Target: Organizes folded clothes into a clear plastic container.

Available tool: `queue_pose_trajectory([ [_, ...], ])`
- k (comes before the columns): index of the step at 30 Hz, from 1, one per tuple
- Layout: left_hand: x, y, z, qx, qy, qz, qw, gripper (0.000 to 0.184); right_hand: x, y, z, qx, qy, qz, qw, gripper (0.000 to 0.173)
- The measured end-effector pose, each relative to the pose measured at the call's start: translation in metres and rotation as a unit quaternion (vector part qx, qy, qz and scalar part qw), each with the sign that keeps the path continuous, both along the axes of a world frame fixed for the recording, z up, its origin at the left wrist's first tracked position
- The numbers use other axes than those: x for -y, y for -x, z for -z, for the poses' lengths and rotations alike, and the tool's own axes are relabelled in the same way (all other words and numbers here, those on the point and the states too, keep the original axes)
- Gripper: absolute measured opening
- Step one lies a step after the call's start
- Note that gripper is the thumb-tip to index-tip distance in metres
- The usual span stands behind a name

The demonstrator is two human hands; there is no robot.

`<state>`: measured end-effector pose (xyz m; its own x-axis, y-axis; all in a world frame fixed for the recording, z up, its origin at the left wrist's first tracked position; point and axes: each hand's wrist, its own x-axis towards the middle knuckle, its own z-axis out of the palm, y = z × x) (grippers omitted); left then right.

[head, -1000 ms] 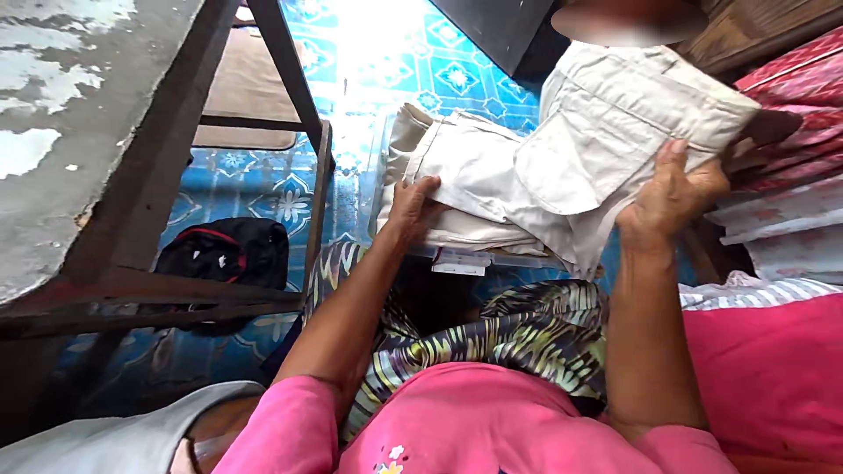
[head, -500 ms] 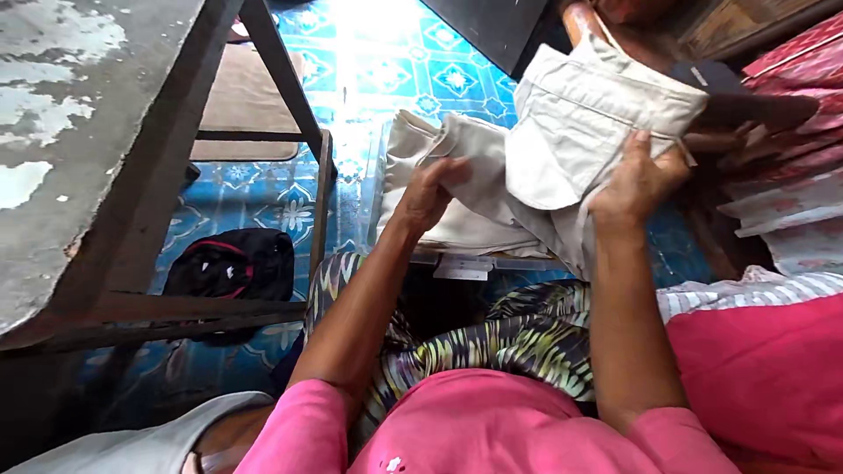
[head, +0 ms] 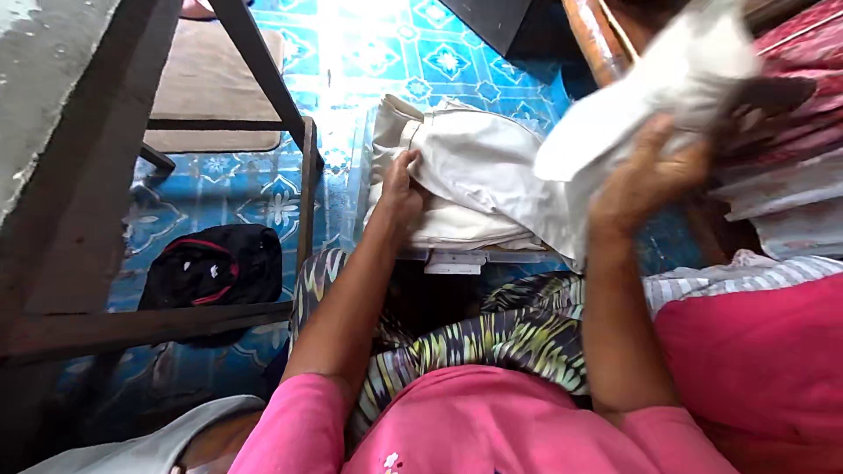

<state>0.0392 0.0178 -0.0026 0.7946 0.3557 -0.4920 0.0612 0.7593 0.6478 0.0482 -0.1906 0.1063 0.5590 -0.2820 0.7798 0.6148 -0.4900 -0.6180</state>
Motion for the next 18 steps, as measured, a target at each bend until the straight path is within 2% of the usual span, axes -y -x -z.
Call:
queue_pose_trajectory([
  [2,0.002,0.003,-0.004,0.032,0.020,0.011,0.999,0.030,-0.037,0.004,0.026,-0.078,0.130,-0.065,0.986,0.031],
  [4,0.005,0.007,-0.004,0.065,0.040,0.022,0.997,0.046,-0.058,0.007,0.050,-0.219,0.262,-0.199,0.918,0.040],
  [5,0.005,0.008,-0.001,0.085,0.045,0.034,0.995,0.054,-0.061,0.008,0.057,-0.272,0.291,-0.246,0.883,0.047],
  [6,0.002,0.010,0.002,0.102,0.050,0.047,0.992,0.060,-0.058,0.008,0.062,-0.290,0.297,-0.258,0.872,0.050],
  [8,0.002,0.013,0.004,0.090,0.042,0.055,0.994,0.056,-0.029,0.004,0.062,-0.306,0.286,-0.199,0.886,0.046],
  [9,0.003,0.014,0.004,0.070,0.025,0.057,0.996,0.046,-0.007,-0.002,0.059,-0.336,0.269,-0.146,0.891,0.046],
  [11,0.004,0.014,0.005,0.036,0.001,0.054,0.998,0.034,0.038,-0.018,0.059,-0.437,0.230,-0.029,0.869,0.052],
  [13,0.007,0.008,0.012,0.026,-0.008,0.041,0.999,0.040,0.072,-0.033,0.076,-0.527,0.170,0.047,0.831,0.050],
  [16,0.011,0.001,0.019,0.017,-0.021,0.024,0.999,0.049,0.093,-0.040,0.103,-0.561,0.058,0.043,0.824,0.041],
  [18,0.011,0.003,0.018,0.012,-0.028,0.014,0.999,0.050,0.093,-0.043,0.102,-0.580,-0.006,0.024,0.814,0.047],
])
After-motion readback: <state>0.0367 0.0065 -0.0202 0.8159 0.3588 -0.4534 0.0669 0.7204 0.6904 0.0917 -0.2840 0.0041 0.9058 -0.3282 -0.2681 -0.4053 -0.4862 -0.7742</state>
